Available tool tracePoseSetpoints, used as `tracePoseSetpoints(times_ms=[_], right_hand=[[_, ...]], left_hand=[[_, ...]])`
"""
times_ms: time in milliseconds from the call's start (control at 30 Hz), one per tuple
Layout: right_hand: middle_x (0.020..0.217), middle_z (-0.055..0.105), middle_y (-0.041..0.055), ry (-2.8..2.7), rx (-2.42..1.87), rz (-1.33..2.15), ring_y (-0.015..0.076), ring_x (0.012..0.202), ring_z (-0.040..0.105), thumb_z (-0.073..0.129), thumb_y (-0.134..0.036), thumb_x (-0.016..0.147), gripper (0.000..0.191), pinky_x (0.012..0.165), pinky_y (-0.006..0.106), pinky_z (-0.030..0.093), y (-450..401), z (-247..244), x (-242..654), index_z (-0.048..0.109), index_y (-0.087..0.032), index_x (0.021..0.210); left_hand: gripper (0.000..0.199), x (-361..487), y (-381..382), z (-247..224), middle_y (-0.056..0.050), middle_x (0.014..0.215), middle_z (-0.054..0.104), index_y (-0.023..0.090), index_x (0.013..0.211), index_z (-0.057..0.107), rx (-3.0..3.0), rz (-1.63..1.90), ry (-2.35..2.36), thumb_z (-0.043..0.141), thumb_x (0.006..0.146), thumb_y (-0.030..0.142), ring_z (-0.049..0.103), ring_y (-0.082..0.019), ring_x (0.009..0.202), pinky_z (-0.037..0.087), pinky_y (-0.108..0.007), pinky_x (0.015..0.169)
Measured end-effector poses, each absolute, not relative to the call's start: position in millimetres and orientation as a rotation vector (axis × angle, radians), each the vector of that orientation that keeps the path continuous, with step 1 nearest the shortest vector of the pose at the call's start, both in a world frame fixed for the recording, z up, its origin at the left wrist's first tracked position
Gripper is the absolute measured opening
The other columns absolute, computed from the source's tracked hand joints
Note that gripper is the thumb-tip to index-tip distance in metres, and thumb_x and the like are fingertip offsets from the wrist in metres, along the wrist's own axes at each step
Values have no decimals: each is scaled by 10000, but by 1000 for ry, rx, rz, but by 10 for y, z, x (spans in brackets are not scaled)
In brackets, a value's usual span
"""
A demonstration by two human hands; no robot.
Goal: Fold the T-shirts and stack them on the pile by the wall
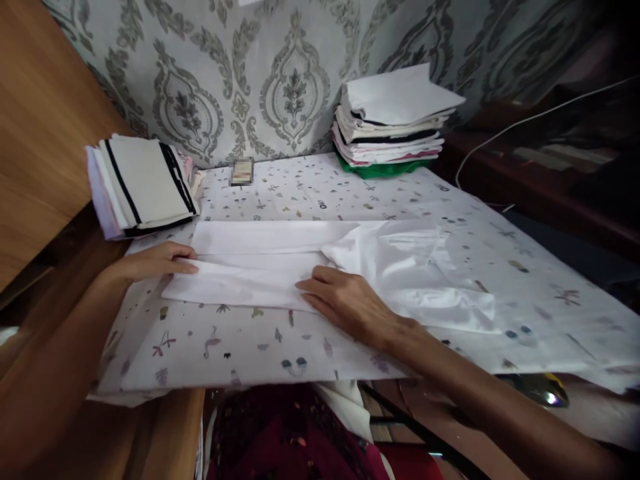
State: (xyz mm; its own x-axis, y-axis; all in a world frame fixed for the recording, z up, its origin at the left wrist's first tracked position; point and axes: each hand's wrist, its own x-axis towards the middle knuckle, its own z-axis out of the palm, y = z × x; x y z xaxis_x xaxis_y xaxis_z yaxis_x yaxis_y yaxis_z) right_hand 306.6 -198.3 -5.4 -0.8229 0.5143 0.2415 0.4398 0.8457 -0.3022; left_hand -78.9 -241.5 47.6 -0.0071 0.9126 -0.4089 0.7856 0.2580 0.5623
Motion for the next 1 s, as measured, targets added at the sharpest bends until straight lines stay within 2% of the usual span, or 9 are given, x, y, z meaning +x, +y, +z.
tracePoseSetpoints(times_ms=[167, 267, 367, 467, 633, 733, 867, 933, 1000], right_hand=[[1004, 651, 76, -2783, -679, 378, 178, 835, 618, 512, -279, 1022, 223, 646, 282, 439, -1920, -173, 2729, 692, -186, 1115], [1030, 635, 87, -2748, -633, 344, 183, 855, 605, 497, -365, 1034, 281, 642, 280, 437, -1914, -282, 2715, 677, -180, 1147], [1013, 619, 94, -2740, -575, 262, 194, 852, 582, 479, -449, 1033, 358, 636, 288, 443, -1927, -323, 2741, 664, -177, 1173], [1008, 607, 103, -2744, -539, 197, 213, 884, 565, 491, -454, 1025, 364, 657, 299, 463, -1940, -312, 2744, 655, -181, 1201], [1001, 595, 109, -2725, -502, 142, 234, 904, 534, 539, -423, 1000, 347, 759, 350, 488, -1943, -305, 2722, 652, -178, 1218], [995, 591, 111, -2723, -479, 89, 240, 888, 520, 536, -424, 998, 361, 781, 373, 481, -1943, -317, 2714, 646, -173, 1233], [995, 585, 111, -2720, -473, 53, 246, 887, 511, 555, -407, 988, 354, 784, 383, 472, -1943, -328, 2710, 645, -170, 1235], [994, 583, 110, -2725, -469, 43, 246, 886, 508, 555, -396, 988, 350, 783, 382, 470, -1942, -330, 2709, 640, -170, 1242], [993, 583, 109, -2733, -465, 38, 245, 884, 509, 560, -382, 985, 344, 780, 380, 470, -1943, -331, 2707, 638, -171, 1245]], left_hand=[[397, -844, -2573, 351, 36, 613, 484, 215, 690, 551, 1268, 725, 1819, 786, 593, 520, 417, -115, 545, 296, -224, 506], [436, -752, -2680, 287, 46, 642, 507, 225, 818, 565, 1164, 865, 1826, 784, 624, 548, 441, -115, 544, 307, -211, 498], [465, -660, -2734, 290, 15, 819, 625, 233, 990, 613, 1276, 823, 1859, 768, 671, 535, 534, -143, 668, 360, -212, 557], [469, -674, -2703, 254, -18, 960, 660, 224, 1014, 644, 1475, 762, 1932, 749, 667, 521, 586, -194, 844, 412, -235, 662], [448, -857, -2631, 27, 64, 619, 456, 206, 1012, 604, 1581, 817, 2092, 644, 722, 544, 446, -147, 586, 326, -249, 582], [395, -882, -2668, -12, 63, 614, 453, 211, 1049, 590, 1613, 743, 2211, 603, 796, 514, 474, -157, 593, 353, -268, 603], [384, -742, -2791, 65, -58, 971, 660, 193, 1170, 594, 1776, 614, 2539, 536, 903, 463, 622, -253, 920, 477, -372, 809], [459, -639, -2862, 54, -123, 1267, 623, 160, 1303, 532, 1953, 628, 2456, 454, 966, 462, 569, -297, 1204, 455, -429, 1012], [575, -553, -2928, -14, -158, 1521, 465, 147, 1442, 415, 2066, 561, 2260, 417, 989, 502, 416, -305, 1423, 352, -452, 1168]])
